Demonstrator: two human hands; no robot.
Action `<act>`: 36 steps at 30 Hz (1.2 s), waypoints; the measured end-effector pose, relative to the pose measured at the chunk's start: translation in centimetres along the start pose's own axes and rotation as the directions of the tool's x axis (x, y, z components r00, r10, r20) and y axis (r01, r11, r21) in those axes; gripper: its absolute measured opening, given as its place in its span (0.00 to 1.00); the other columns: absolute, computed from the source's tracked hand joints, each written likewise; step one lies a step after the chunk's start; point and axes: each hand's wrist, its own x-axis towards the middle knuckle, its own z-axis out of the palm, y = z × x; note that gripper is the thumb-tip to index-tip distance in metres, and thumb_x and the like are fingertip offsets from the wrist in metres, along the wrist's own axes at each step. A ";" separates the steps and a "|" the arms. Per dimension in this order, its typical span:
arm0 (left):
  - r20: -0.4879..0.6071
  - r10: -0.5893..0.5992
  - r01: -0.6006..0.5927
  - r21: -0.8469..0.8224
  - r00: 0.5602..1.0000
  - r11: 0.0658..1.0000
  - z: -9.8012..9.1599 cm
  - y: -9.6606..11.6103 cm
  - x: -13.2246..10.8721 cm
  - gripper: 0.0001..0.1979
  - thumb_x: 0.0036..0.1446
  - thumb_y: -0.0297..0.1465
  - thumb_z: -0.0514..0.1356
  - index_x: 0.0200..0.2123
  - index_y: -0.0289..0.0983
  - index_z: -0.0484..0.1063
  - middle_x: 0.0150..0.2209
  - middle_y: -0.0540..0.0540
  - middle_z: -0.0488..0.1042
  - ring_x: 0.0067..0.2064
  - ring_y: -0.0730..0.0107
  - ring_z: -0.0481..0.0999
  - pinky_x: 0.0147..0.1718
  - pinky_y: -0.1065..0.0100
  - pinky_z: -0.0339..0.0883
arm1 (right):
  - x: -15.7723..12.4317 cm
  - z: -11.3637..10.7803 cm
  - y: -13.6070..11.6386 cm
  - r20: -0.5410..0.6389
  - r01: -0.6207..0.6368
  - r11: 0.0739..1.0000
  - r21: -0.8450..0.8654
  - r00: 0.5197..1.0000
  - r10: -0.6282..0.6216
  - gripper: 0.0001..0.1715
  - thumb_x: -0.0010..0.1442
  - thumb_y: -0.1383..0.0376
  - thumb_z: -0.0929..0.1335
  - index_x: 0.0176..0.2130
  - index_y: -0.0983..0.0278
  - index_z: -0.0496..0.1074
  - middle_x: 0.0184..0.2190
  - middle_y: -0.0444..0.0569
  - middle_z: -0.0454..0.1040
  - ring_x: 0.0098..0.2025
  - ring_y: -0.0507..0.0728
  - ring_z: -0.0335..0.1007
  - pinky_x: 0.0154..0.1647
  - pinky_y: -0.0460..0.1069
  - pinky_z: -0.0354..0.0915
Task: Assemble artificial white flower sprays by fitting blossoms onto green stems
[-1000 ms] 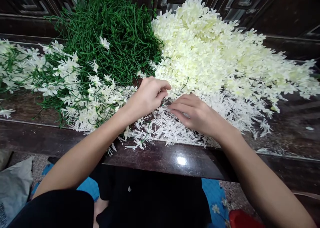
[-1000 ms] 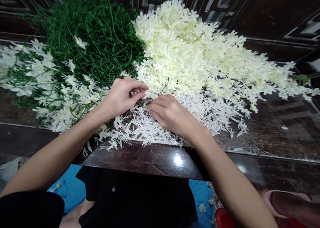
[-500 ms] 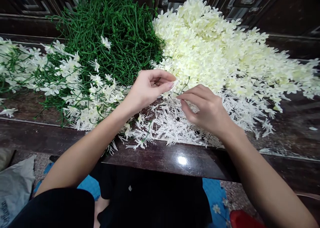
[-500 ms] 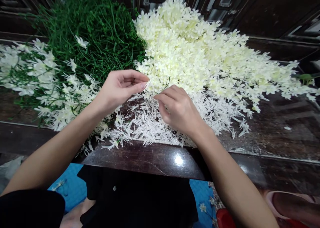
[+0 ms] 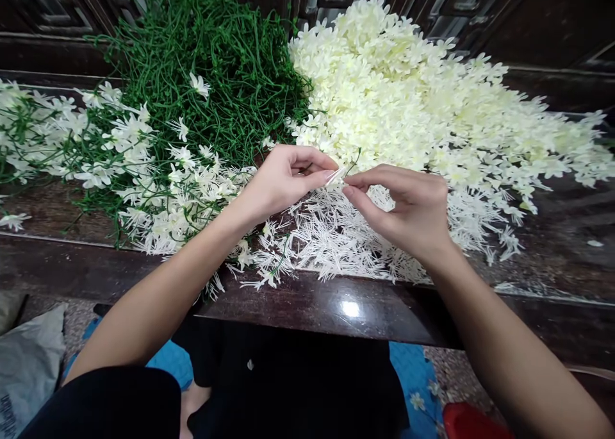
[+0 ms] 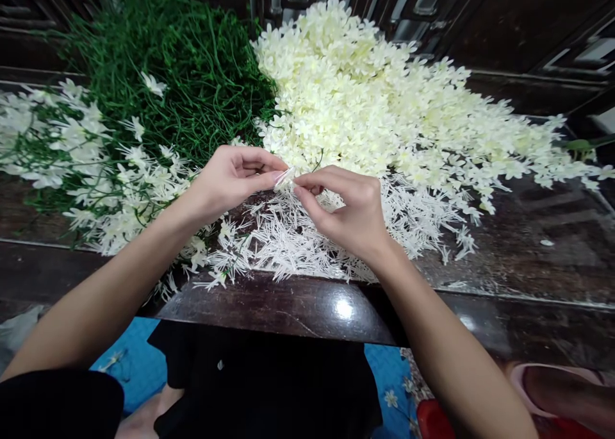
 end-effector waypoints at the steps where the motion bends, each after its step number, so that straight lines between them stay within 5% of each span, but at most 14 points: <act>1: 0.009 -0.006 0.006 -0.006 1.000 1.000 0.0 0.0 0.0 0.08 0.59 0.29 0.65 0.40 0.33 0.83 0.39 0.43 0.84 0.39 0.68 0.82 0.43 0.64 0.79 | 0.0 0.0 0.0 0.002 0.004 1.000 0.004 1.000 -0.004 0.08 0.66 0.68 0.73 0.39 0.56 0.83 0.35 0.45 0.86 0.34 0.60 0.84 0.35 0.57 0.79; 18: -0.005 0.086 -0.085 0.140 0.996 0.987 0.7 -0.5 0.1 0.10 0.59 0.27 0.62 0.39 0.34 0.84 0.40 0.44 0.86 0.41 0.67 0.83 0.43 0.65 0.79 | 0.1 -0.2 0.2 0.059 0.029 0.997 -0.073 0.998 -0.025 0.11 0.64 0.72 0.69 0.42 0.59 0.80 0.34 0.48 0.85 0.31 0.58 0.80 0.32 0.55 0.77; 23: -0.021 0.052 -0.048 0.157 0.998 0.986 0.6 -0.4 0.2 0.09 0.59 0.27 0.62 0.39 0.34 0.83 0.40 0.43 0.86 0.41 0.66 0.83 0.44 0.64 0.79 | 0.2 -0.1 0.3 0.110 0.023 0.995 -0.093 0.994 -0.013 0.06 0.66 0.66 0.71 0.38 0.61 0.81 0.30 0.48 0.84 0.30 0.59 0.80 0.31 0.56 0.76; 27: 0.027 0.073 -0.076 0.130 0.997 0.989 0.9 -0.3 0.0 0.08 0.59 0.27 0.62 0.38 0.34 0.83 0.39 0.44 0.85 0.40 0.67 0.82 0.41 0.65 0.77 | 0.0 0.4 0.0 0.069 -0.075 0.996 -0.050 0.995 0.078 0.06 0.67 0.63 0.73 0.35 0.59 0.81 0.29 0.46 0.84 0.27 0.57 0.79 0.26 0.53 0.74; 36: -0.003 0.047 -0.046 0.086 0.999 0.995 0.9 -0.2 -0.1 0.07 0.60 0.27 0.64 0.40 0.33 0.82 0.39 0.43 0.85 0.41 0.66 0.82 0.42 0.64 0.78 | -0.3 0.5 0.2 -0.044 -0.055 0.998 -0.018 0.998 0.054 0.08 0.63 0.72 0.71 0.39 0.59 0.79 0.32 0.47 0.84 0.29 0.57 0.80 0.29 0.55 0.77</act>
